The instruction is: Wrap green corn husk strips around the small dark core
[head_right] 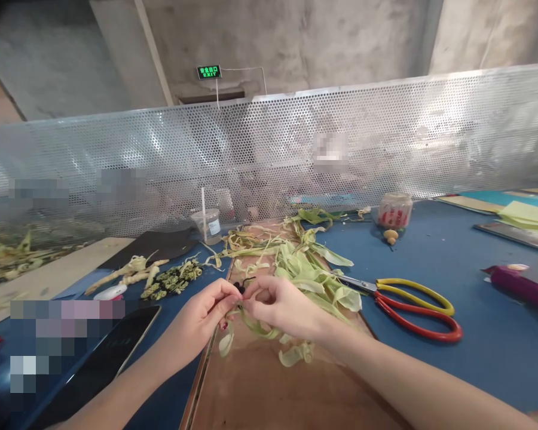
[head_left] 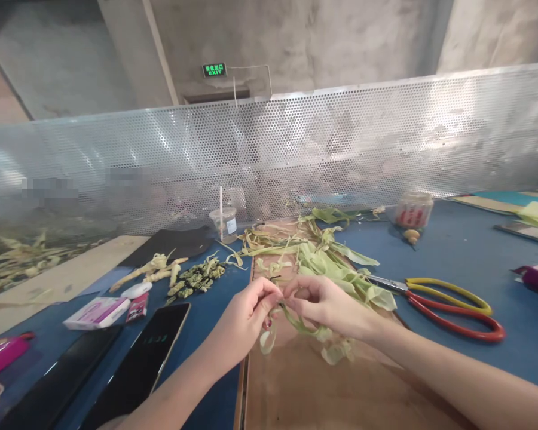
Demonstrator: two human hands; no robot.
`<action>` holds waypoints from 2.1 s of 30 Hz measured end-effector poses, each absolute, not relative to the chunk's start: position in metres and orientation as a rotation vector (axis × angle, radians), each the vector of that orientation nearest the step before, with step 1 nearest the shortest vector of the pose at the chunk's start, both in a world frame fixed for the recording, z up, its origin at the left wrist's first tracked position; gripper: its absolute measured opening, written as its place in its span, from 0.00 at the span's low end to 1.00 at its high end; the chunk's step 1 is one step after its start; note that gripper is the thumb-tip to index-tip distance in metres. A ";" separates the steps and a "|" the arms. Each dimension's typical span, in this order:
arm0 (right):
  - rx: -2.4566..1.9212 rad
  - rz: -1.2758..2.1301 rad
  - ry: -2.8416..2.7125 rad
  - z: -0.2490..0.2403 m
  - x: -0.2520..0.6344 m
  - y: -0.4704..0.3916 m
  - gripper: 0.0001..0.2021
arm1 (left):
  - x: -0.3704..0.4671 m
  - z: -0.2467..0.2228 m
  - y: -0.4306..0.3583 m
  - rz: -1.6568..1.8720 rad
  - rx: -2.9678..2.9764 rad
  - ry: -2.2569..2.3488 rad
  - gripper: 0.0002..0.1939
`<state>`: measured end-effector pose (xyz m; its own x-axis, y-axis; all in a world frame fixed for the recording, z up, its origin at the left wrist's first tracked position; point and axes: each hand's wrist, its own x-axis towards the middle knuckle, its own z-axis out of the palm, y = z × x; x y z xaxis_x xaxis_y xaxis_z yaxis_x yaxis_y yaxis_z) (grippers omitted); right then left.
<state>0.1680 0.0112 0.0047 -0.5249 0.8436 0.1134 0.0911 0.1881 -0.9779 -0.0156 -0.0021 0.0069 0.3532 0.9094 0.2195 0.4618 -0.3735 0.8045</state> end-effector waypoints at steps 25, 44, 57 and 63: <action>-0.830 1.542 -1.621 -0.002 0.162 0.016 0.10 | -0.014 0.000 -0.002 0.927 1.993 1.204 0.10; -0.766 1.543 -1.584 -0.007 0.160 0.016 0.08 | -0.014 0.004 -0.003 0.983 1.933 1.203 0.09; -0.936 1.442 -1.563 0.004 0.161 0.010 0.09 | -0.016 -0.003 0.005 1.120 1.876 1.222 0.07; -0.911 1.472 -1.624 0.001 0.162 0.011 0.13 | -0.014 -0.002 0.002 1.095 1.971 1.201 0.06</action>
